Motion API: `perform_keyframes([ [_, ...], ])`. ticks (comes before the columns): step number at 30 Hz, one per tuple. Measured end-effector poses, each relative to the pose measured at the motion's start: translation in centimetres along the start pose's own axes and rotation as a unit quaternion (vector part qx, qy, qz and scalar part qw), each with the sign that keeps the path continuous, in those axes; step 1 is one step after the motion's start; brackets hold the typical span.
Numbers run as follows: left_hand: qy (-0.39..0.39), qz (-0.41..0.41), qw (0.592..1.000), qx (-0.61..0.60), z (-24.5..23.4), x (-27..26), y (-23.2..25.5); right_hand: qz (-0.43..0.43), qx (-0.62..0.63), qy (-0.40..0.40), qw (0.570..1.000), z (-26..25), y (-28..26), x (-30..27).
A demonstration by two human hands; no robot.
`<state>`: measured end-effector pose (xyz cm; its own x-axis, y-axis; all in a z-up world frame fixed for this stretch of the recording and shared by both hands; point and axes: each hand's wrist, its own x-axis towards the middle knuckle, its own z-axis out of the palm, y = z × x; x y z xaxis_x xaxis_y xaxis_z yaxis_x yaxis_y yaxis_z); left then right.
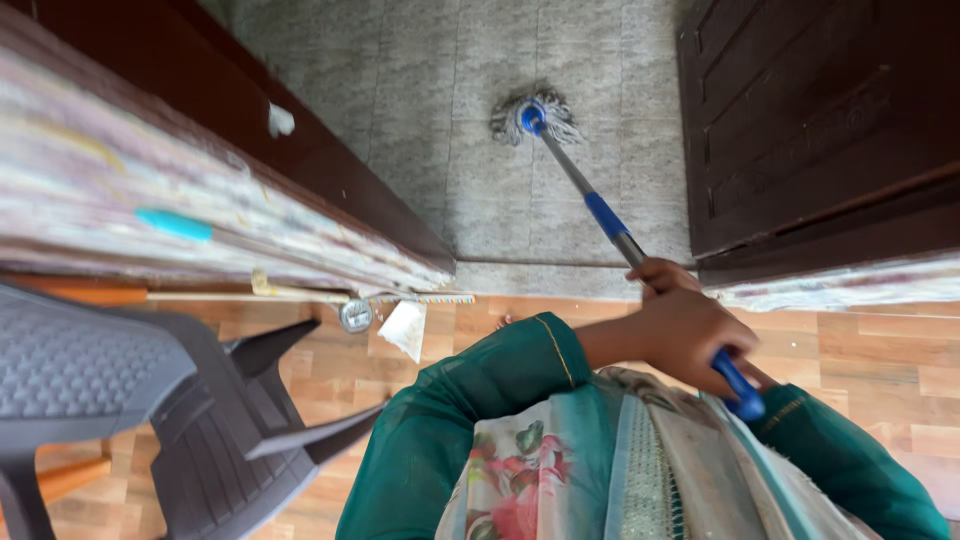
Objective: The person mops a tiled bathroom floor using a mop, moving it across the surface from a standing position near the doorway.
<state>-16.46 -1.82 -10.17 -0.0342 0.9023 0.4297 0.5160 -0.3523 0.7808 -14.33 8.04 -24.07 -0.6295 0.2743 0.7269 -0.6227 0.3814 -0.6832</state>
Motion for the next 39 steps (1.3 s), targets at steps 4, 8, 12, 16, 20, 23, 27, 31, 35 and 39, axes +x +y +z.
perform_keyframes([
  [4, 0.070, -0.018, 0.996, 0.049, -7.0, -3.9, -8.9, 0.090, -0.011, -0.068, 0.994, 3.3, 8.9, 2.0],
  [8, 0.107, -0.057, 0.992, 0.029, -11.1, -7.1, -14.4, 0.171, 0.052, -0.122, 0.976, 5.5, 11.9, 1.8],
  [12, 0.109, -0.100, 0.982, 0.115, -11.4, -9.1, -14.5, 0.333, 0.176, -0.097, 0.921, 7.1, 9.8, -0.2],
  [16, 0.144, -0.064, 0.982, 0.100, -9.6, -9.6, -10.8, 0.231, 0.065, -0.159, 0.958, 6.7, 4.6, -0.1],
  [20, 0.174, -0.061, 0.974, 0.133, -5.7, -7.9, -4.2, 0.214, 0.101, -0.150, 0.960, 5.3, -0.1, -1.6],
  [23, 0.204, -0.049, 0.965, 0.158, -1.8, -6.8, 1.8, 0.183, 0.102, -0.125, 0.970, 3.0, -3.7, -3.5],
  [27, 0.201, -0.089, 0.970, 0.105, 2.0, -5.3, 11.0, 0.131, 0.108, -0.087, 0.982, -0.5, -11.1, -4.7],
  [31, 0.212, -0.060, 0.971, 0.088, 5.1, -4.4, 20.0, 0.075, 0.147, -0.072, 0.984, -2.9, -19.1, -5.0],
  [35, 0.149, 0.025, 0.988, -0.043, 5.9, -4.5, 24.5, 0.004, 0.198, -0.126, 0.972, -3.3, -24.6, -3.6],
  [39, 0.010, 0.048, 0.992, -0.118, 5.4, -5.9, 24.3, -0.087, 0.223, -0.224, 0.945, -1.1, -24.6, -1.3],
])
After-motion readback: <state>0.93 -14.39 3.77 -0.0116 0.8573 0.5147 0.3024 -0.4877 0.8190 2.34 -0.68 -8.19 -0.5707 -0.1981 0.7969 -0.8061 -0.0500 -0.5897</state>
